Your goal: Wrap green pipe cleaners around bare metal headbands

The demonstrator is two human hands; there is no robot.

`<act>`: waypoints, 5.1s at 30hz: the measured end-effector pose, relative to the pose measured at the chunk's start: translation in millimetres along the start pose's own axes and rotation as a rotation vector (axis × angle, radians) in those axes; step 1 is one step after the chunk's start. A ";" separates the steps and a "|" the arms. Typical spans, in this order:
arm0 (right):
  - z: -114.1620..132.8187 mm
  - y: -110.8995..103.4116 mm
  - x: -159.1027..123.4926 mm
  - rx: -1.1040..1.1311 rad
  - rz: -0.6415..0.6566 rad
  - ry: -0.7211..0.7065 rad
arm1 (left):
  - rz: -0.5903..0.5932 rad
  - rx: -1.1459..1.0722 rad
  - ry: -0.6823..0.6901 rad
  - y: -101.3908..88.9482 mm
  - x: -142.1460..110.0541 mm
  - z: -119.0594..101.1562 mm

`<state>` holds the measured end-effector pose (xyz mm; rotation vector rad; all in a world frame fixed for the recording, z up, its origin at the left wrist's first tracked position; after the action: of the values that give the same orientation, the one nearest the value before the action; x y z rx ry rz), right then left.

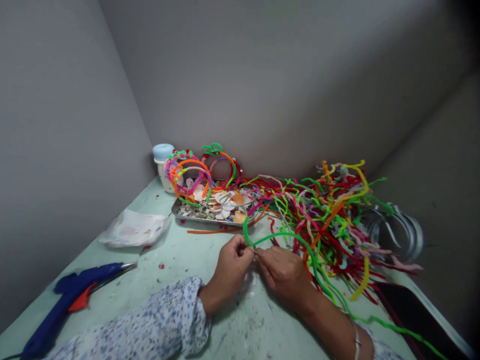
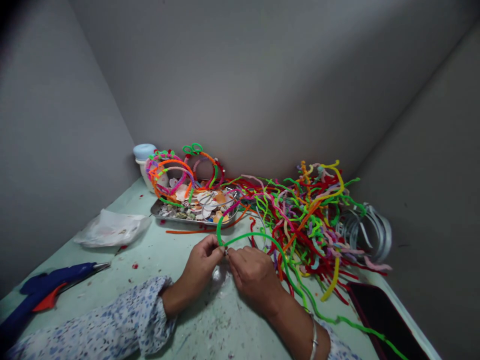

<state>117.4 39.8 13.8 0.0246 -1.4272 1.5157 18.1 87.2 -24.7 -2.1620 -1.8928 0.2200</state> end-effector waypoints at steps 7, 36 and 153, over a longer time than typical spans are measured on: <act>1.2 2.5 -1.0 -0.023 0.016 -0.013 | -0.048 0.051 -0.032 -3.9 0.3 2.0; 10.2 1.8 1.5 -0.157 0.008 -0.055 | -0.089 0.123 -0.075 -10.0 -2.3 3.9; -17.3 -41.0 -4.8 0.305 -0.324 0.136 | 0.359 -0.474 0.015 5.0 13.8 -23.7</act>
<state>156.4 41.2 35.7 0.3182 -1.0191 1.4195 31.5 98.1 -2.7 -2.7986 -1.6570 -0.2037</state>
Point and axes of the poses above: each hand's wrist, its own x-axis towards the middle knuckle, its own y-axis out of the palm, z = x × y, the point moved 9 cm from there along x, towards the middle knuckle, and after that the axes turned 15 degrees about x, right-handed, at the moved point
